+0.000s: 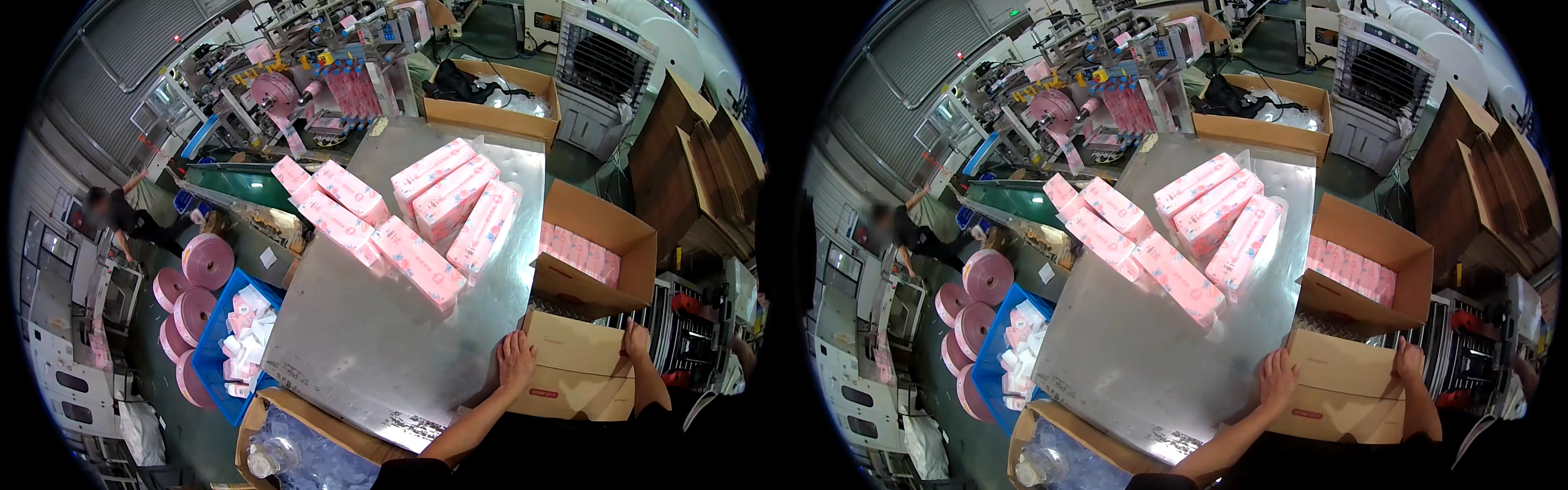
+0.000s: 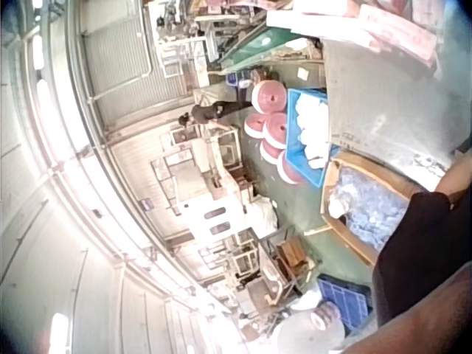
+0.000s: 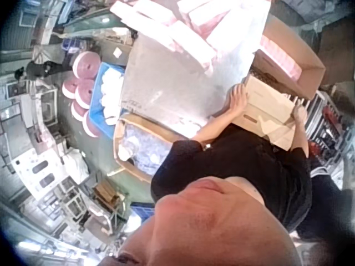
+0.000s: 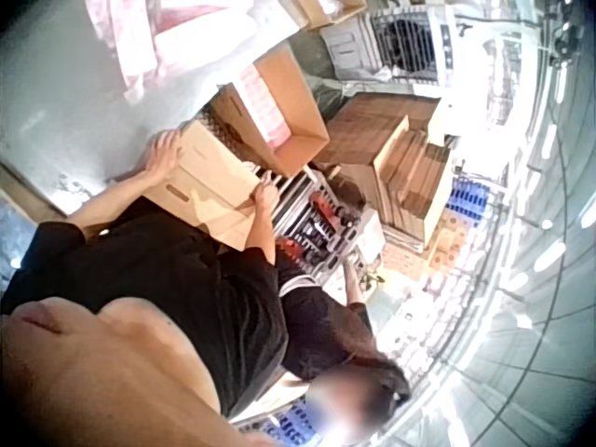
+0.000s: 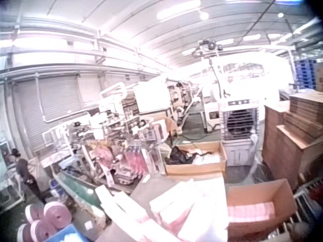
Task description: The person packs pink and blue packages into cardboard boxes by hand, then places the boxes on a conveyor belt and organizes additional products on a workspace.
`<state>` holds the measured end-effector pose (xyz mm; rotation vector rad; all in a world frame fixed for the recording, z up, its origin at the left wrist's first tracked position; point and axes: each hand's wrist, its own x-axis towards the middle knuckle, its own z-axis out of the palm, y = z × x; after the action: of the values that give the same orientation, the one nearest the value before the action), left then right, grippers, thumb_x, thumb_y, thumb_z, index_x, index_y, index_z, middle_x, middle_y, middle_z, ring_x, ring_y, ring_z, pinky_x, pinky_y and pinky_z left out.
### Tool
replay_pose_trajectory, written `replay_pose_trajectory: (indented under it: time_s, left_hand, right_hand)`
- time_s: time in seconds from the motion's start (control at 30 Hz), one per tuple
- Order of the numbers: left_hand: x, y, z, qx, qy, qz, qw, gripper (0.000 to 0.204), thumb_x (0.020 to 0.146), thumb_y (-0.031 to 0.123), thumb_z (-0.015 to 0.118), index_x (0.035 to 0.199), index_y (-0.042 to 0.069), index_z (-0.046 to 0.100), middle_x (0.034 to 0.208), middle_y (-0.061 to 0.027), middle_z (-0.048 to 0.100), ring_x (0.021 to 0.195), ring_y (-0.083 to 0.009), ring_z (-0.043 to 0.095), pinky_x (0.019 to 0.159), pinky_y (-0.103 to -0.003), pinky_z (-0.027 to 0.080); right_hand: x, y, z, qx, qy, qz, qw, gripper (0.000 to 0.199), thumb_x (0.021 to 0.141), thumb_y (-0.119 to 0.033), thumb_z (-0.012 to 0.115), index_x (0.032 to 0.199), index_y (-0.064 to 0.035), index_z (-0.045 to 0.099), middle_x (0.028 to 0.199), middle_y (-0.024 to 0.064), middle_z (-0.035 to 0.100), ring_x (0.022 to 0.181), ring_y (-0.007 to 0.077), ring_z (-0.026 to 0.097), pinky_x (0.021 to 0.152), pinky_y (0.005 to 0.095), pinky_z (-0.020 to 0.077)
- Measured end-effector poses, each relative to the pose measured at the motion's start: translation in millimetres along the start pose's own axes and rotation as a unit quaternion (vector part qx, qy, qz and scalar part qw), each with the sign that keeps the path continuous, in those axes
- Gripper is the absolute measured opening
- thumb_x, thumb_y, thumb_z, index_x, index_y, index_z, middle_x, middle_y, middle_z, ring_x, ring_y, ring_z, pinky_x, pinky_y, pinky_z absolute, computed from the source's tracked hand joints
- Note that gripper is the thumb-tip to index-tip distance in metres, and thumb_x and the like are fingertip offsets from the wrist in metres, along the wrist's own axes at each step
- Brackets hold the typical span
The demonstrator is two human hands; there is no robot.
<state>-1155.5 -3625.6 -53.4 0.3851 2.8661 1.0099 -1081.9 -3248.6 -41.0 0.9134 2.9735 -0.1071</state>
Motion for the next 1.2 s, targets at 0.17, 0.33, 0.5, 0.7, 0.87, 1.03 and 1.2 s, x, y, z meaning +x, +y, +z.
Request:
replay_pose_trajectory:
  time_s: [0.17,0.33,0.5,0.7,0.87,1.03,1.2]
  left_hand:
    - [1.9,-5.1,4.5,0.017,0.005,-0.001,1.0,0.055,0.094,0.032,0.055,0.136,-0.001,0.043,0.142,-0.0147,0.044,0.136,-0.031,0.035,0.113,-0.051,0.026]
    - [2.5,1.4,6.9,-0.001,0.007,-0.005,1.0,0.054,0.094,0.031,0.055,0.136,-0.002,0.042,0.141,-0.0146,0.045,0.136,-0.0303,0.035,0.113,-0.049,0.025]
    - [5.5,4.5,-2.5,0.001,-0.009,-0.012,1.0,0.054,0.095,0.031,0.054,0.136,-0.002,0.041,0.139,-0.0145,0.046,0.135,-0.0309,0.036,0.112,-0.05,0.027]
    - [1.0,-1.7,1.8,0.024,-0.025,-0.025,0.999,0.054,0.095,0.032,0.054,0.135,-0.001,0.042,0.138,-0.0136,0.047,0.133,-0.0298,0.038,0.111,-0.048,0.03]
    - [3.1,11.0,-3.6,0.018,-0.013,-0.031,0.999,0.053,0.095,0.033,0.052,0.134,-0.001,0.042,0.138,-0.0138,0.047,0.132,-0.0286,0.039,0.109,-0.048,0.031]
    - [-3.9,2.6,9.1,0.019,0.074,-0.024,0.997,0.047,0.092,0.032,0.056,0.127,0.001,0.046,0.132,-0.0114,0.05,0.129,-0.0256,0.043,0.107,-0.046,0.034]
    - [-5.5,13.6,1.4,0.023,0.054,-0.034,0.998,0.047,0.095,0.032,0.054,0.129,0.0,0.046,0.128,-0.0139,0.051,0.127,-0.0282,0.043,0.105,-0.048,0.034]
  right_hand:
    - [-2.0,-9.2,-6.4,-0.017,0.002,-0.002,1.0,0.058,0.103,-0.037,0.034,0.079,0.0029,0.068,0.08,0.0265,0.067,0.077,0.044,0.064,0.077,0.0524,0.0493]
    - [3.4,0.7,-1.7,-0.021,0.004,0.012,1.0,0.058,0.103,-0.038,0.033,0.082,0.0018,0.069,0.08,0.0262,0.067,0.079,0.0423,0.065,0.079,0.0507,0.0487]
    - [7.2,-6.9,-3.5,-0.012,-0.033,0.012,0.999,0.059,0.104,-0.038,0.029,0.087,0.0016,0.069,0.087,0.0246,0.068,0.087,0.0417,0.063,0.086,0.0493,0.0461]
    - [5.0,-2.7,8.6,-0.051,0.032,-0.083,0.995,0.046,0.103,-0.027,0.034,0.094,-0.0019,0.071,0.081,0.0232,0.067,0.08,0.0396,0.064,0.076,0.0492,0.0492]
    - [2.1,12.5,15.2,0.066,-0.008,0.029,0.997,0.072,0.104,-0.052,0.022,0.094,0.0051,0.065,0.083,0.0279,0.065,0.082,0.0467,0.06,0.072,0.0539,0.0441]
    - [4.1,6.9,12.2,0.06,0.005,-0.015,0.998,0.073,0.103,-0.052,0.025,0.09,0.0065,0.066,0.081,0.0285,0.065,0.079,0.047,0.061,0.069,0.0543,0.0455]
    - [16.4,25.1,16.8,0.125,-0.017,0.0,0.992,0.061,0.104,-0.045,0.033,0.093,0.0061,0.065,0.079,0.0261,0.066,0.074,0.0432,0.063,0.065,0.0508,0.0469]
